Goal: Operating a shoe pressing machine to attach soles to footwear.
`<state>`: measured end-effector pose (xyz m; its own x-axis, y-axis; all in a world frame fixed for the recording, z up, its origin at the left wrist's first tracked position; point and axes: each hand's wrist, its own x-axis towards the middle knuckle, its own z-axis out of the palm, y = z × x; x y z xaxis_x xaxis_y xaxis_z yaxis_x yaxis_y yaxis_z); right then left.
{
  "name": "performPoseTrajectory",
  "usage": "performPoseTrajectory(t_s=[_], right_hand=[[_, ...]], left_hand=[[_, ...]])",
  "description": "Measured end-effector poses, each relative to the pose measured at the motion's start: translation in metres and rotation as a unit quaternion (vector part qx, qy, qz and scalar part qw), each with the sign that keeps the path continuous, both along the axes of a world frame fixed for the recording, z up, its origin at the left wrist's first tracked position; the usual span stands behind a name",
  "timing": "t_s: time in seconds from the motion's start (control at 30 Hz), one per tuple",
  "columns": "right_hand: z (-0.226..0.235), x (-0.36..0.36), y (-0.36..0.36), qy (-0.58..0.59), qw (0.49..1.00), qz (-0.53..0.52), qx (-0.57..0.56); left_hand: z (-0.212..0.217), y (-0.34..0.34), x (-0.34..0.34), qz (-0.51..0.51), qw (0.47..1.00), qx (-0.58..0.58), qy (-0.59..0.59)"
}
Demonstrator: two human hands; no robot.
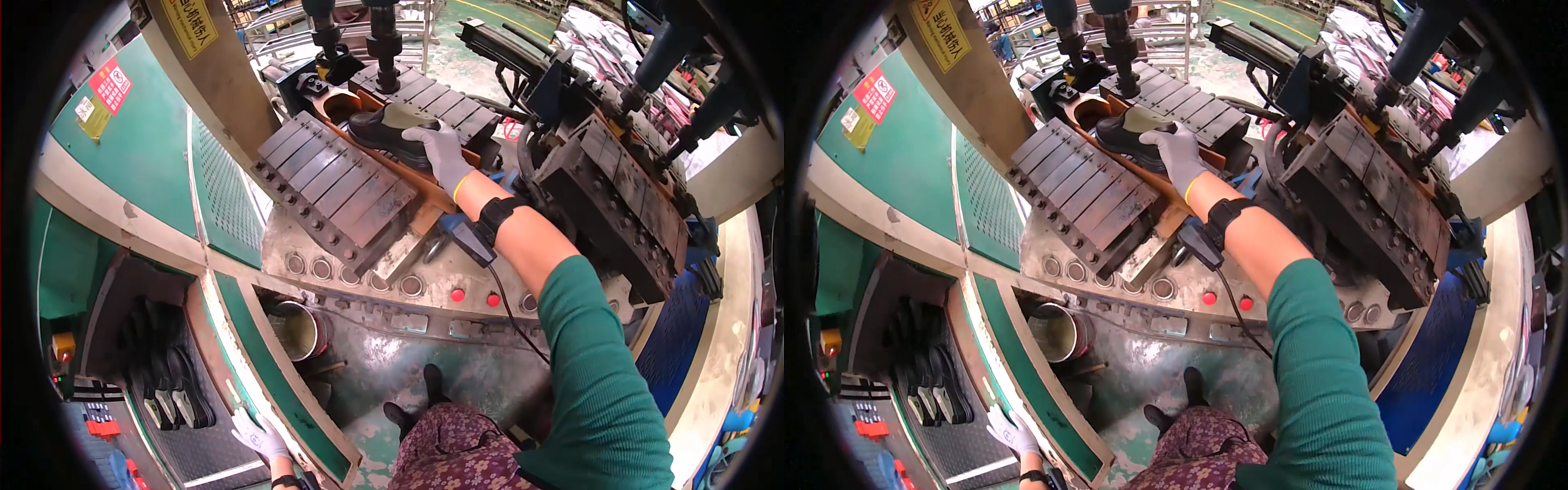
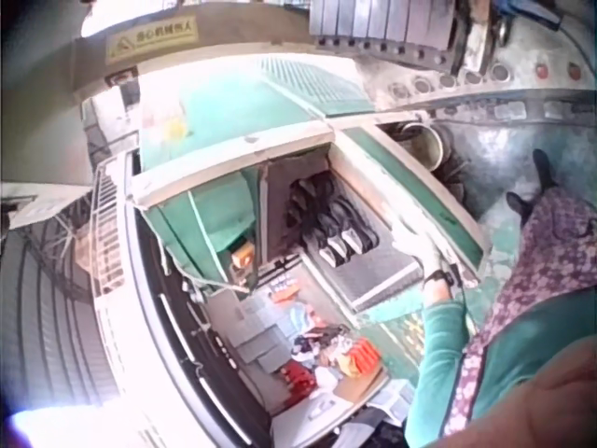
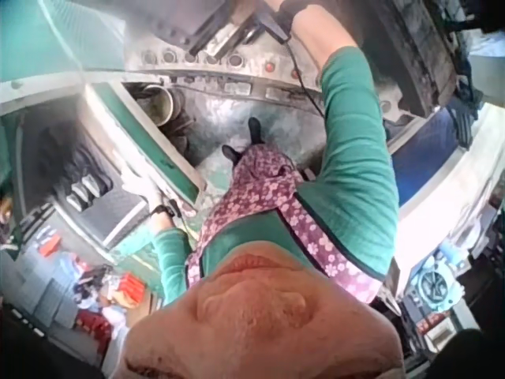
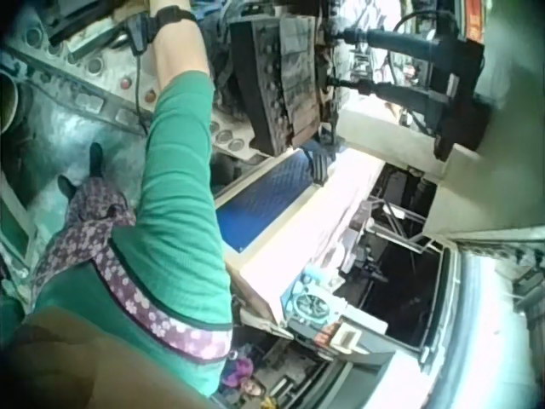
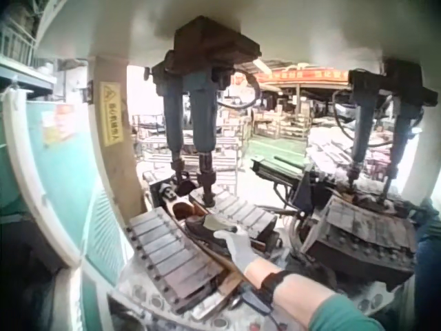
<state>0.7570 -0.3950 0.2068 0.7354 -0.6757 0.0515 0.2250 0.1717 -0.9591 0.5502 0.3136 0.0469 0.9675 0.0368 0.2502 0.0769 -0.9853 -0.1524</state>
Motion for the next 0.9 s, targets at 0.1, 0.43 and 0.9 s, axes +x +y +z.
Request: performPoseTrajectory(t_s=[0.1, 0.43, 0.9], right_hand=[[0.016, 0.018, 0.007, 0.003, 0.999, 0.042, 0.019], [0.035, 0.058, 0.014, 0.03, 0.999, -0.027, 0.035], [-0.065, 0.102, -0.046, 0.207, 0.92, 0.156, -0.293]], left_hand=[[0.001, 0.003, -0.007, 0.001, 1.0, -0.002, -0.01], [0.016, 0.001, -0.006, 0.001, 0.997, -0.078, 0.008], [0.017, -0.006, -0.002, -0.003, 0.995, -0.095, 0.018]])
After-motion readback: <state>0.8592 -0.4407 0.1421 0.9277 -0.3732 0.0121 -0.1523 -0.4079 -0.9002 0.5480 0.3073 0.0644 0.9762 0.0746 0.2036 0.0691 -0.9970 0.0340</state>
